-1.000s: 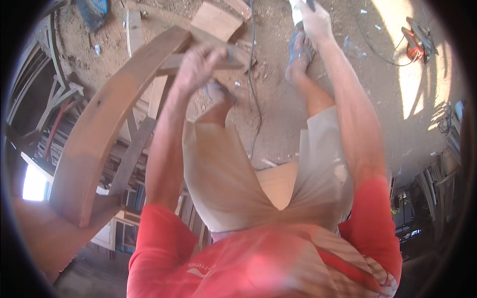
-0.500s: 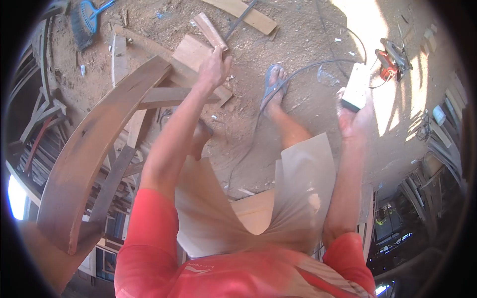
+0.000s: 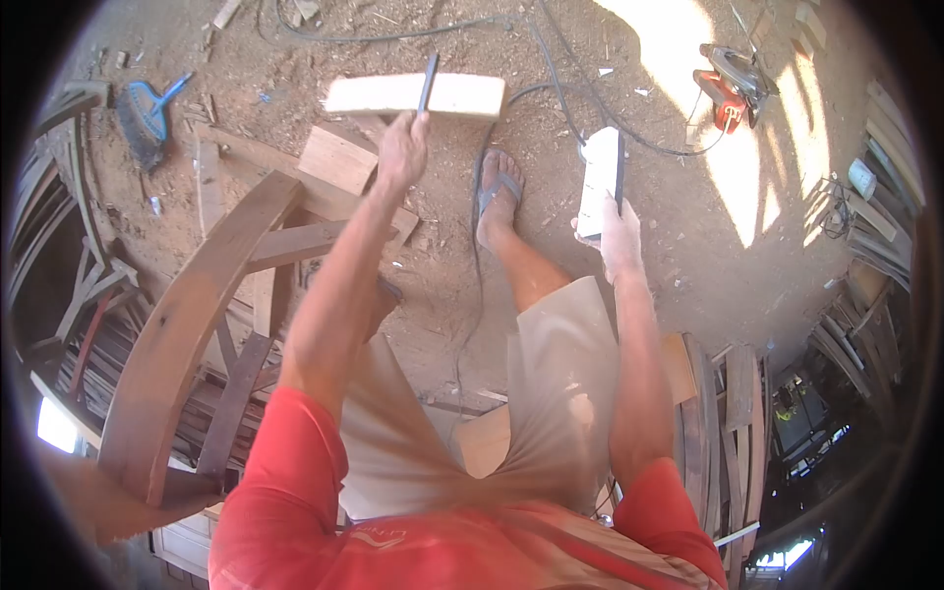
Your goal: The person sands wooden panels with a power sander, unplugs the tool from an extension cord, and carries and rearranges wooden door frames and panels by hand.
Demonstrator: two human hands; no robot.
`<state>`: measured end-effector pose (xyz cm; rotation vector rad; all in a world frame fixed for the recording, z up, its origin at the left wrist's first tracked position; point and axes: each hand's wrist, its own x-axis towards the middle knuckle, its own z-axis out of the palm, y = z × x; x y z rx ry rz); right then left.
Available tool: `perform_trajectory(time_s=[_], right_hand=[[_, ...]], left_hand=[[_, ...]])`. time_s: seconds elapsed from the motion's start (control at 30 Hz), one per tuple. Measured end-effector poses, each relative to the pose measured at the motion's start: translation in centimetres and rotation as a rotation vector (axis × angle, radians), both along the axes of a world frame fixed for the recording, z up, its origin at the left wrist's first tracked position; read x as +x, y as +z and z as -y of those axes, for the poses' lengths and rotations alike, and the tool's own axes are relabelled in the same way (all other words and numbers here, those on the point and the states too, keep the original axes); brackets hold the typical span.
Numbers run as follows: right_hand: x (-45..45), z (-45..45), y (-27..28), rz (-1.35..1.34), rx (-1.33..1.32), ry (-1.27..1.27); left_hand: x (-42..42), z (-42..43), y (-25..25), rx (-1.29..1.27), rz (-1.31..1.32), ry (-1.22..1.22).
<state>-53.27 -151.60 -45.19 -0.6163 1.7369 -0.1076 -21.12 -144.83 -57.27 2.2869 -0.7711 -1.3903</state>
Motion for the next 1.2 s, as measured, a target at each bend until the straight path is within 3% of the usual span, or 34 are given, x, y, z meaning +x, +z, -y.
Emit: perform_trajectory(time_s=[0.1, 0.23, 0.3, 0.37, 0.43, 0.5, 0.53, 0.6, 0.67, 0.77, 0.83, 0.9, 0.97, 1.03, 1.13, 1.2], right_hand=[[-0.7, -0.9, -0.6, 0.107, 0.084, -0.257], [-1.4, 0.6, 0.7, 0.173, 0.196, -0.288], [-2.1, 2.6, 2.7, 0.559, 0.038, -0.664], [-2.0, 5.0, 8.6, 0.337, 0.023, -0.999], [-5.1, 3.8, 10.0, 0.151, 0.119, -0.752], [-7.6, 1.8, 12.2, 0.016, 0.219, -0.204], [-8.2, 1.4, 13.6, 0.025, 0.211, -0.192], [-9.8, -0.3, 17.0, 0.063, 0.183, 0.175], [-9.4, -1.0, 21.8, 0.135, 0.163, 0.196], [-6.6, 0.1, 30.5, 0.355, 0.115, 0.186], [-6.1, -0.3, 35.7, 0.580, 0.230, 0.034], [-7.2, -2.2, 39.4, 0.801, 0.255, -0.036], [-10.3, -3.7, 42.0, 0.995, 0.154, 0.144], [-14.8, -5.4, 46.2, 1.031, 0.153, 0.035], [-21.4, -7.6, 48.2, 0.981, 0.106, -0.018], [-25.6, -7.5, 48.8, 0.916, 0.038, -0.076]], left_hand=[[-0.8, -3.9, 9.9, 0.025, -0.008, 0.031], [-0.9, -9.6, 24.7, 0.032, 0.042, 0.062], [-0.8, -13.0, 30.6, 0.147, 0.050, 0.097], [-1.2, -15.1, 37.0, 0.253, 0.088, 0.122], [-2.4, -16.5, 41.2, 0.245, 0.199, 0.252], [-3.4, -16.4, 43.6, 0.195, 0.206, 0.312], [-4.2, -16.5, 45.0, 0.173, 0.190, 0.359], [-4.9, -14.4, 47.4, 0.122, 0.207, 0.287], [-7.5, -13.5, 49.3, 0.101, 0.191, 0.203], [-10.7, -11.6, 50.7, -0.144, 0.092, 0.268], [-13.6, -10.3, 52.7, -0.024, 0.106, 0.142], [-17.6, -9.9, 53.9, -0.256, 0.162, -0.062], [-21.6, -9.9, 55.2, -0.363, 0.156, -0.211], [-25.8, -9.5, 56.0, -0.448, 0.135, -0.255], [-30.6, -8.9, 56.4, -0.496, 0.059, -0.392], [-34.0, -7.3, 57.3, -0.855, 0.394, -0.566]])
